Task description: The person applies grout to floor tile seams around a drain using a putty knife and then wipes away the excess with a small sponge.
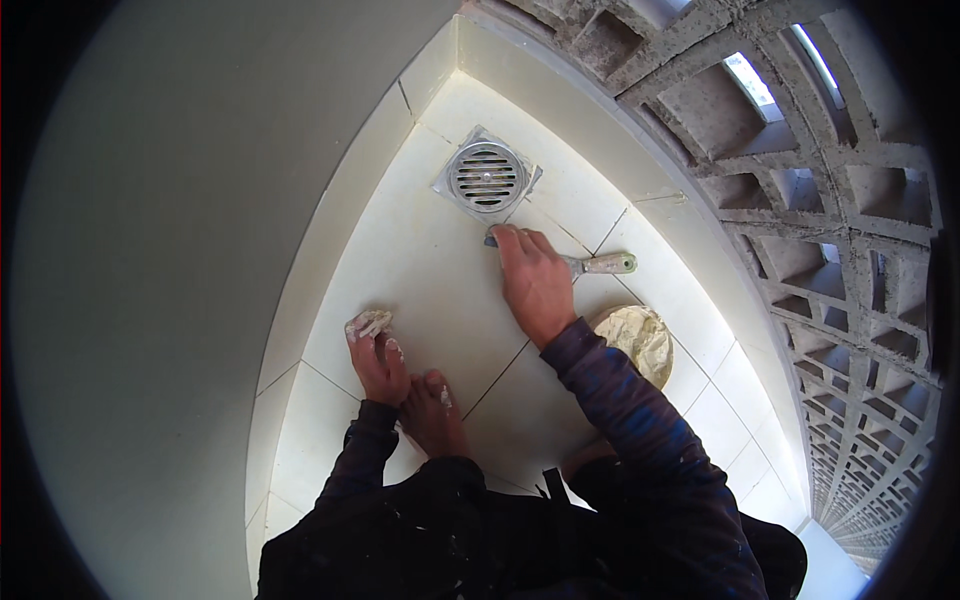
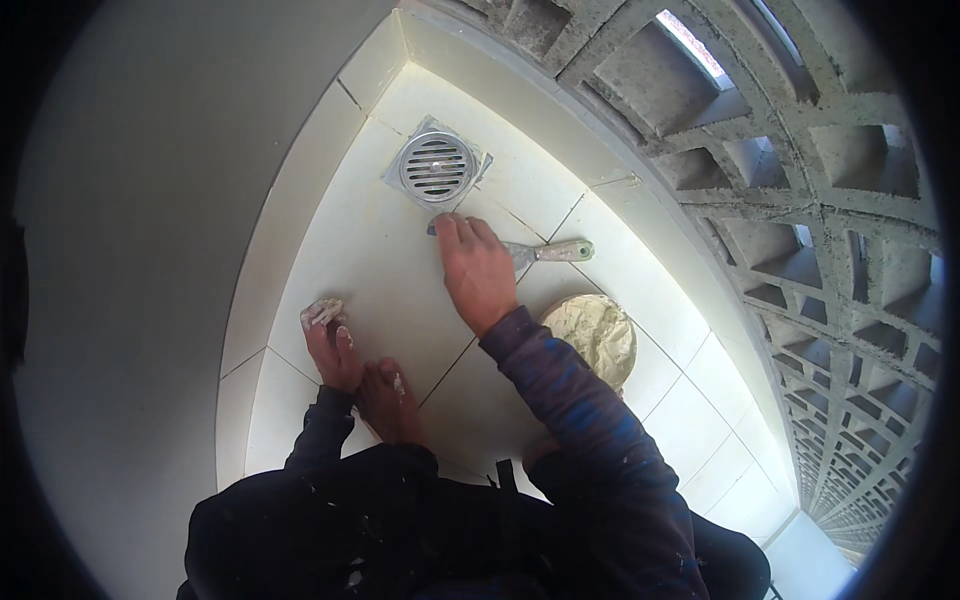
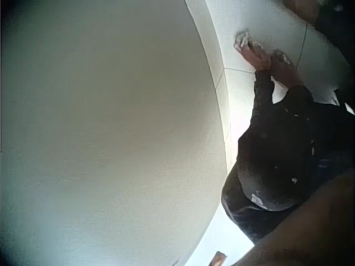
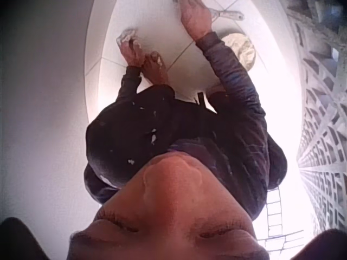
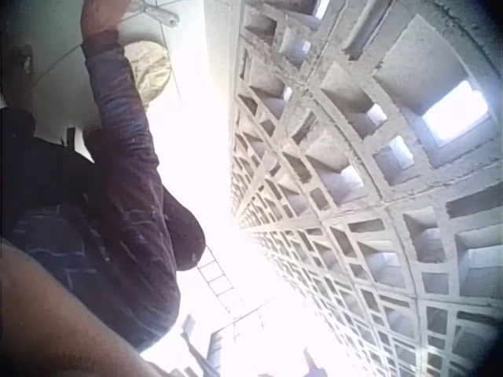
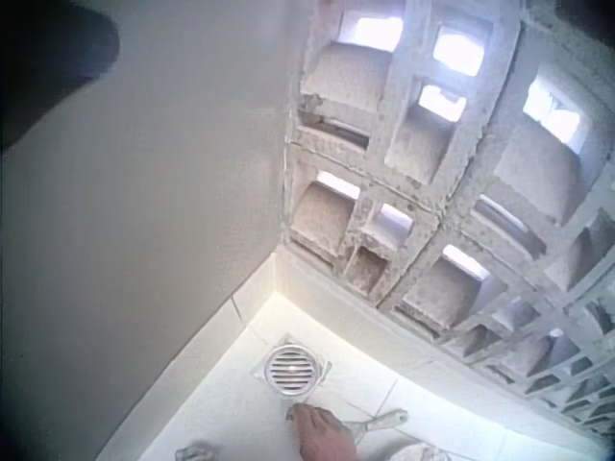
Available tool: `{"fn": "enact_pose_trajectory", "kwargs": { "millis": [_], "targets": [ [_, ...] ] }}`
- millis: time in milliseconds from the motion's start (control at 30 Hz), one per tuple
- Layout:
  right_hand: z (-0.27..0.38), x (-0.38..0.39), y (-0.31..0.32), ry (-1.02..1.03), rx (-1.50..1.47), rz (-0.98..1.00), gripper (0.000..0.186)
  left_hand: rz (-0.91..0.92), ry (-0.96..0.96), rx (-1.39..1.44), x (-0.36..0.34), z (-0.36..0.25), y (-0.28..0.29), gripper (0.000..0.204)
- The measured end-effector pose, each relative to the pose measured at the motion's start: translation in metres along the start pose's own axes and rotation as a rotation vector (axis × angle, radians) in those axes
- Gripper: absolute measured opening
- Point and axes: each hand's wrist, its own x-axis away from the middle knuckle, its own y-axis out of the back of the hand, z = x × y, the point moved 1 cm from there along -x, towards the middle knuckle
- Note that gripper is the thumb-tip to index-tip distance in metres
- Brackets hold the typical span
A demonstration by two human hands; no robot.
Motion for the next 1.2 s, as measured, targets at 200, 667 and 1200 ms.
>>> {"fn": "enact_pose_trajectory", "kwargs": {
  "millis": [200,667,1200],
  "targets": [
    [0.021,0.010,-0.004,-0.059,-0.185,0.053,0.024,0.009,0.114,0.069,0.005,0.001,0.003,0.037],
    [-0.065,-0.058,0.013,-0.101,0.014,-0.089,0.026,0.007,0.051,0.020,-0.002,-0.004,0.005,0.034],
    [-0.058,-0.060,0.036,-0.123,-0.220,-0.126,0.024,0.018,0.028,-0.013,0.001,0.000,0.005,0.039]
  ]
}}
